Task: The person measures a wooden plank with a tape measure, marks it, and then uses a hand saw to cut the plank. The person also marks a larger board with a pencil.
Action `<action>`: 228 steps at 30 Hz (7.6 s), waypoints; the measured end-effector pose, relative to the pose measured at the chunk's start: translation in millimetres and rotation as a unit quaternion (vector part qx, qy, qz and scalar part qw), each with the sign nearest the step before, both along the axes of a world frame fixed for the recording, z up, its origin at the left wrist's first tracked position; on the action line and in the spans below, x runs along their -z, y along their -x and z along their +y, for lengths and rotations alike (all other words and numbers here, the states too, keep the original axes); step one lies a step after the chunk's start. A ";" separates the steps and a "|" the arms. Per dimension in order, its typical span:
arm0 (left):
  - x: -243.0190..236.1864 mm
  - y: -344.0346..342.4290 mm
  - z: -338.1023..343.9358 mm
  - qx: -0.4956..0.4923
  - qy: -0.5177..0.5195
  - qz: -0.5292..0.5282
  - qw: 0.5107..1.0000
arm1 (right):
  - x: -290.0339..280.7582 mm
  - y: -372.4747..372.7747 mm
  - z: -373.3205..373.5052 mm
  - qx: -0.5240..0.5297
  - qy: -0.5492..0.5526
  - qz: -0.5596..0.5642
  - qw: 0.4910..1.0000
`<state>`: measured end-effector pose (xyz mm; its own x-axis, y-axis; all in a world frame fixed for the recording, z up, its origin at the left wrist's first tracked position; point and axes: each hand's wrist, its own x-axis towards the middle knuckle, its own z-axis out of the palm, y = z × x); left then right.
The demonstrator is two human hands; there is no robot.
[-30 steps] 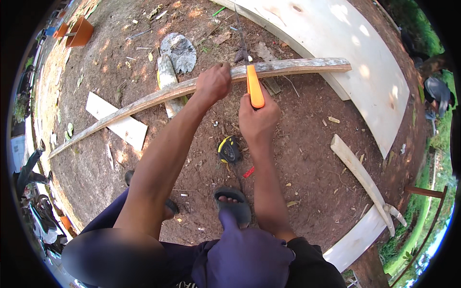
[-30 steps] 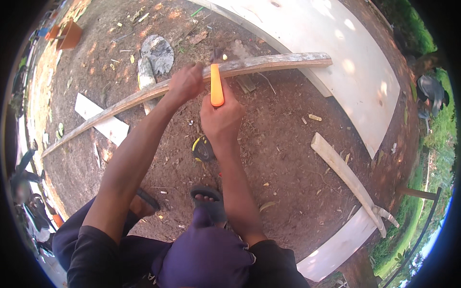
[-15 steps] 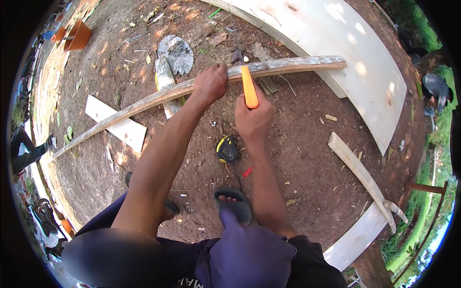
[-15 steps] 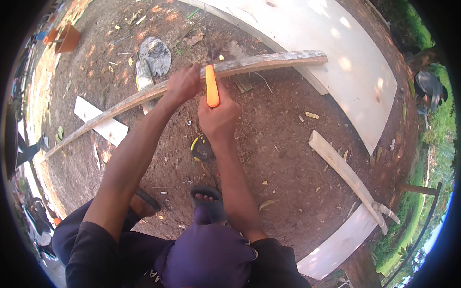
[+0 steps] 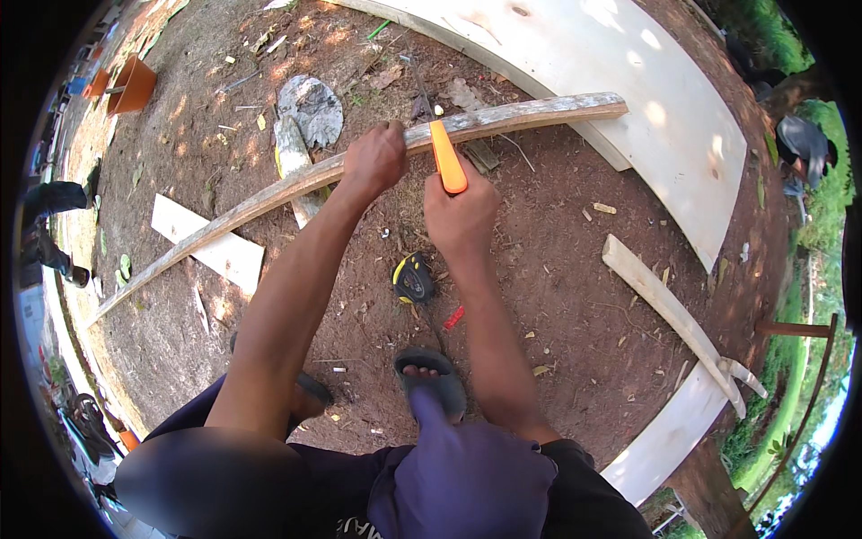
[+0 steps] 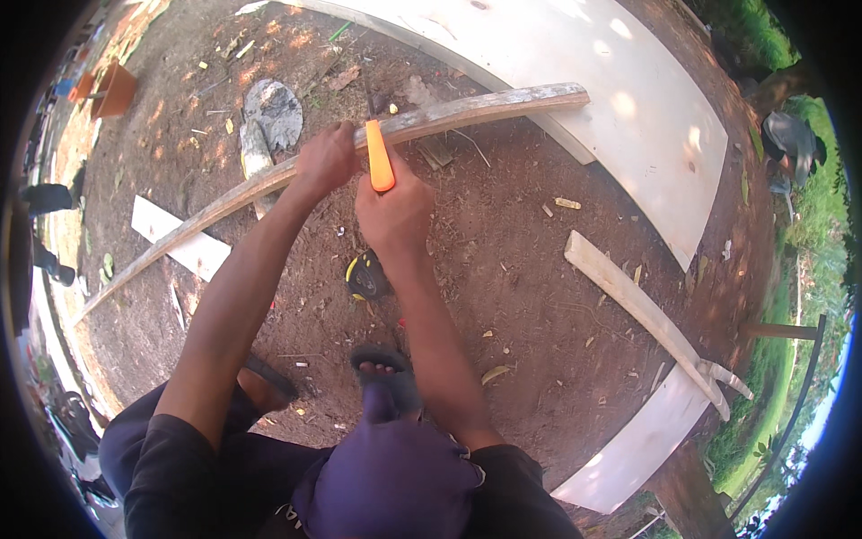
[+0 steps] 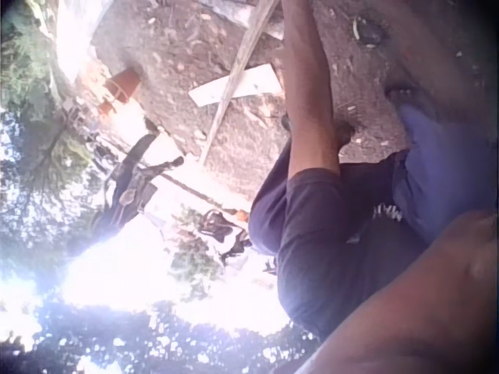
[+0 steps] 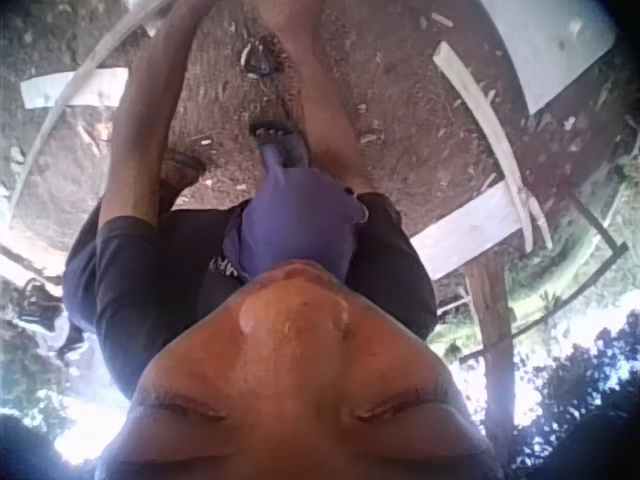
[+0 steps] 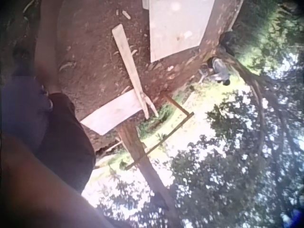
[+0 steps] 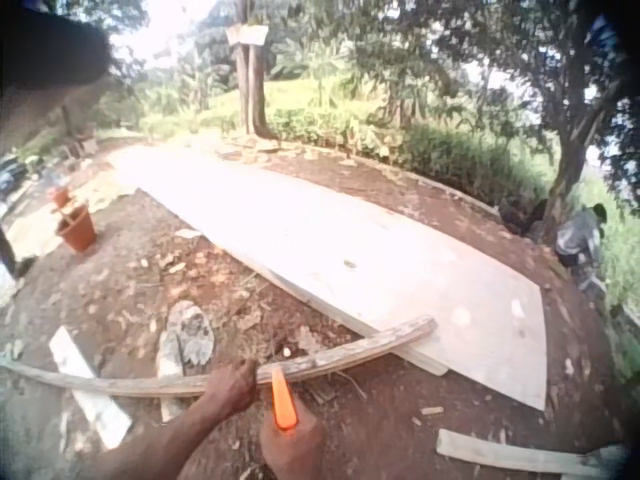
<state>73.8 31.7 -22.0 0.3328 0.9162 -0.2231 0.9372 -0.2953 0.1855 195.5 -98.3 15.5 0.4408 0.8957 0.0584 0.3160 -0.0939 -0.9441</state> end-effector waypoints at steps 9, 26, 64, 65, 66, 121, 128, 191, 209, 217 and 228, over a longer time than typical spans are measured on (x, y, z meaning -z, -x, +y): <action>11.7 14.8 2.1 -0.024 -0.004 0.020 0.999 | -22.5 -9.7 -183.7 -0.053 0.071 -0.002 0.996; -2.2 4.9 3.8 -0.020 0.026 0.021 0.999 | -3.5 -3.8 -125.4 -0.021 0.046 0.012 0.999; 4.5 7.0 1.7 -0.035 0.032 0.010 0.999 | 10.3 3.6 -40.7 -0.015 -0.004 0.025 1.000; 1.0 9.2 2.7 -0.035 0.037 0.027 0.998 | 7.5 2.6 -83.1 -0.014 -0.021 0.026 0.999; 4.4 10.4 3.0 -0.033 0.013 0.015 0.999 | 2.7 -2.1 -126.6 -0.033 0.048 0.017 0.998; 23.9 0.2 -7.6 -0.009 -0.089 -0.001 0.996 | -9.3 -5.8 -4.3 -0.028 0.013 -0.008 0.999; 23.4 -11.2 -12.2 -0.034 -0.150 -0.019 0.988 | -16.6 -18.9 -178.5 -0.010 0.040 -0.042 0.998; -16.7 17.9 56.5 0.052 0.190 0.026 0.980 | -25.7 -12.7 -135.0 -0.029 -0.005 0.006 1.000; -27.0 0.4 81.7 0.051 0.250 -0.041 0.966 | -7.5 -9.7 27.1 -0.006 -0.079 -0.009 0.997; -34.2 14.2 82.4 0.068 0.293 0.001 0.954 | -25.3 -21.1 -152.9 -0.051 0.027 -0.009 0.998; -21.8 15.7 55.5 0.069 0.018 0.019 0.997 | -23.8 2.8 31.7 0.004 -0.055 0.006 0.998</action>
<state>58.1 87.1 -0.1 0.4460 0.8534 -0.2698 0.8946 -0.4159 0.1633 192.8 -66.6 39.3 0.4497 0.8802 0.1514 0.3036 0.0088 -0.9528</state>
